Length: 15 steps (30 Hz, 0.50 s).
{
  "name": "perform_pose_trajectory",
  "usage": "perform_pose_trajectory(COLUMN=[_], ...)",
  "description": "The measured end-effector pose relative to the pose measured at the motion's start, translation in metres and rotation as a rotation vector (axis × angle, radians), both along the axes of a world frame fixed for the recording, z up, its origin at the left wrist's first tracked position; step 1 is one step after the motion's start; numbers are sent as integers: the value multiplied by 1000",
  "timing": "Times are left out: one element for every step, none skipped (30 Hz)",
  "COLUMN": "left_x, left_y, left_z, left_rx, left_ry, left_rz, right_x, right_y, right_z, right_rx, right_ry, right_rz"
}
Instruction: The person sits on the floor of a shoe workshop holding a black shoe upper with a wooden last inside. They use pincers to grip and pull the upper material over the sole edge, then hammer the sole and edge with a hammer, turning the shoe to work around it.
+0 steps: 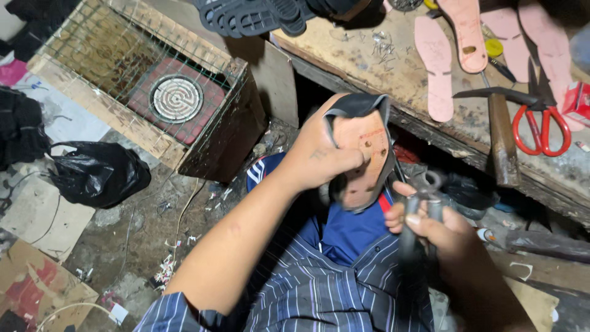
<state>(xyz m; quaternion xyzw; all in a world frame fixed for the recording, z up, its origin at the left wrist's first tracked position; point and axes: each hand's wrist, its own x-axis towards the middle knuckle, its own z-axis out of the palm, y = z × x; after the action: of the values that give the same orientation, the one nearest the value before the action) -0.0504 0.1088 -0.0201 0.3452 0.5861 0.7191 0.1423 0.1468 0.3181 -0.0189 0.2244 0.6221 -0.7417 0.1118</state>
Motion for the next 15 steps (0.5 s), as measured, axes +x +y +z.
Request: perform_pose_trajectory(left_x=[4, 11, 16, 21, 25, 30, 34, 37, 40, 44, 47, 48, 48, 46, 46], left_y=[-1, -3, -4, -8, -13, -17, -20, -22, -24, -27, -28, -31, -33, -37, -42], left_z=[6, 12, 16, 20, 24, 26, 27, 28, 28, 29, 29, 29, 29, 30, 30], left_rx=[-11, -24, -37, -60, -84, -108, -111, -113, -116, -116, -117, -117, -105, -93, -83], left_ry=[-23, -48, -74, -67, -63, -60, -75, -91, -104, -165, -226, -289, -282, -277, -274], left_rz=[16, 30, 45, 40, 36, 31, 28, 28, 30, 20, 10, -2, -51, -100, -149], right_x=[-1, -3, -3, -5, -7, -9, -11, -13, -16, -18, -20, -20, -20, -18, -16], right_y=[-1, -4, -7, -10, -13, -17, -21, -24, -27, -29, -30, -30, -29, -27, -25], right_z=[5, 10, 14, 18, 22, 26, 30, 33, 36, 39, 41, 44, 46, 47, 49], right_rx=[-60, -126, -192, -258, -276, -295, -313, -312, -311, -308, -322, -335, -347, -696, -1047], right_ry=[53, 20, -14, -49, -51, -56, -62, -105, -145, -182, -204, -227, -252, -156, -54], right_rz=[62, 65, 68, 72, 116, 159, 201, 194, 190, 187, 186, 183, 180, 266, 347])
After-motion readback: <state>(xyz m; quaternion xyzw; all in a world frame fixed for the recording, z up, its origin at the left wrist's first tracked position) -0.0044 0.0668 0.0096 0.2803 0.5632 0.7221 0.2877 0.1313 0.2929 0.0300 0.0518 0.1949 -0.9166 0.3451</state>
